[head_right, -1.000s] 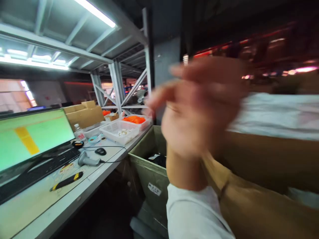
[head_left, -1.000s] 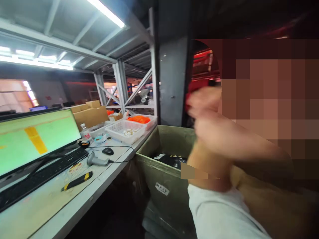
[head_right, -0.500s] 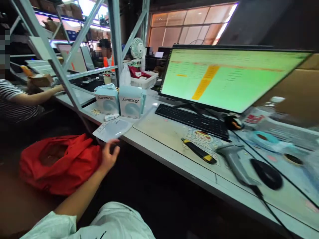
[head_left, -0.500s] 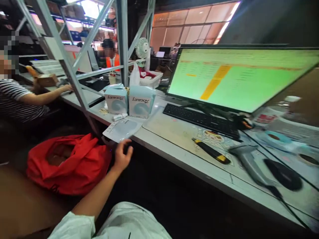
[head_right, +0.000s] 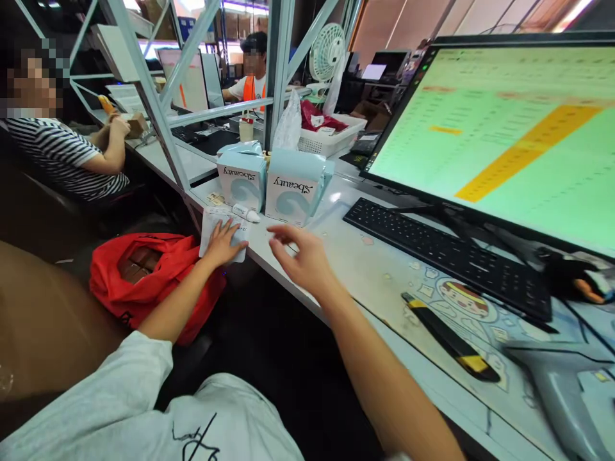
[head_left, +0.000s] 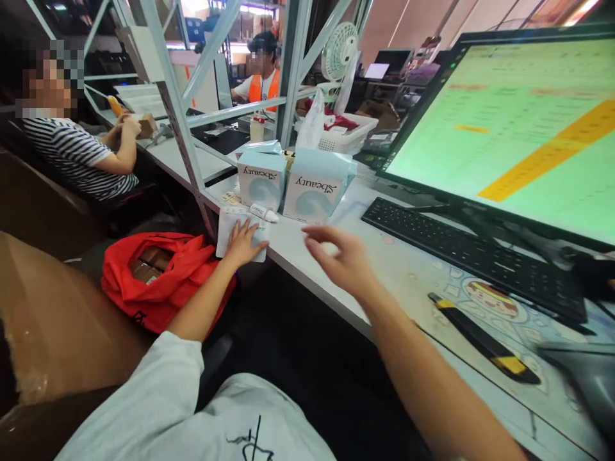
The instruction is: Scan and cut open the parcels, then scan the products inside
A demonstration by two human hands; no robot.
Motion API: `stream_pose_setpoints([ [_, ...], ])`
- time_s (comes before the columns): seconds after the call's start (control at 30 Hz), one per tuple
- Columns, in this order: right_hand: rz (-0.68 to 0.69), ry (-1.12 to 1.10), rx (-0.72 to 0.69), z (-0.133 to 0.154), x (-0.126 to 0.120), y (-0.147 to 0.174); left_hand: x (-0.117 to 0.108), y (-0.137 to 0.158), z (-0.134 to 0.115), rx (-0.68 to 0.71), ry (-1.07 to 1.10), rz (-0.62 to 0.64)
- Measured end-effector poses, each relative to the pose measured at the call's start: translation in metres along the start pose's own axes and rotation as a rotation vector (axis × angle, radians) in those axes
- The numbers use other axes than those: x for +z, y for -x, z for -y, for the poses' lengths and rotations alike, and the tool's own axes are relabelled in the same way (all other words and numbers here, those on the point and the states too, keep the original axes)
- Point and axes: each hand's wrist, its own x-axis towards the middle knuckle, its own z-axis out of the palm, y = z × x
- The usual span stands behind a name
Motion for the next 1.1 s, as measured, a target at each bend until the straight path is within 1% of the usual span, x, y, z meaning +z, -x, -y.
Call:
stream_pose_setpoints([
  [0.1,0.162,0.195,0.119,-0.015,0.057,-0.055,-0.005,0.006,-0.006,0.014,-0.046,0.061],
  [0.17,0.176,0.266,0.165,-0.024,0.092,-0.087,-0.008,0.01,-0.005,0.034,-0.075,0.073],
  [0.2,0.172,0.296,0.19,-0.029,0.105,-0.099,-0.01,0.011,-0.004,0.045,-0.087,0.078],
  [0.27,0.164,0.343,0.235,-0.038,0.122,-0.11,-0.011,0.011,0.0,0.065,-0.102,0.085],
  [0.33,0.164,0.363,0.251,-0.044,0.125,-0.11,-0.011,0.008,0.004,0.09,-0.106,0.087],
  [0.4,0.172,0.355,0.237,-0.049,0.117,-0.104,-0.01,0.003,0.008,0.143,-0.096,0.07],
  [0.47,0.172,0.328,0.205,-0.051,0.1,-0.094,-0.006,-0.003,0.011,0.209,-0.075,0.033],
  [0.53,0.15,0.299,0.183,-0.053,0.074,-0.083,-0.001,-0.008,0.013,0.271,-0.036,-0.006],
  [0.6,0.099,0.284,0.189,-0.055,0.042,-0.071,0.004,-0.013,0.011,0.323,0.035,-0.024],
  [0.67,0.049,0.286,0.21,-0.057,0.012,-0.062,0.009,-0.018,0.002,0.342,0.147,-0.026],
  [0.73,0.029,0.292,0.215,-0.058,-0.007,-0.056,0.012,-0.025,-0.015,0.319,0.281,-0.01],
  [0.77,0.035,0.292,0.208,-0.058,-0.012,-0.054,0.013,-0.03,-0.026,0.306,0.342,0.011],
  [0.83,0.072,0.28,0.185,-0.055,-0.012,-0.053,0.015,-0.039,-0.048,0.316,0.426,0.078],
  [0.9,0.14,0.26,0.156,-0.051,-0.01,-0.055,0.017,-0.049,-0.066,0.377,0.436,0.162],
  [0.97,0.185,0.273,0.11,-0.045,-0.017,-0.062,0.021,-0.055,-0.075,0.405,0.407,0.211],
  [1.0,0.162,0.303,0.072,-0.042,-0.025,-0.069,0.022,-0.057,-0.077,0.388,0.398,0.219],
  [1.03,0.105,0.35,0.025,-0.041,-0.036,-0.079,0.024,-0.058,-0.077,0.355,0.401,0.218],
  [1.1,-0.062,0.48,-0.075,-0.044,-0.063,-0.108,0.026,-0.058,-0.075,0.281,0.429,0.207],
])
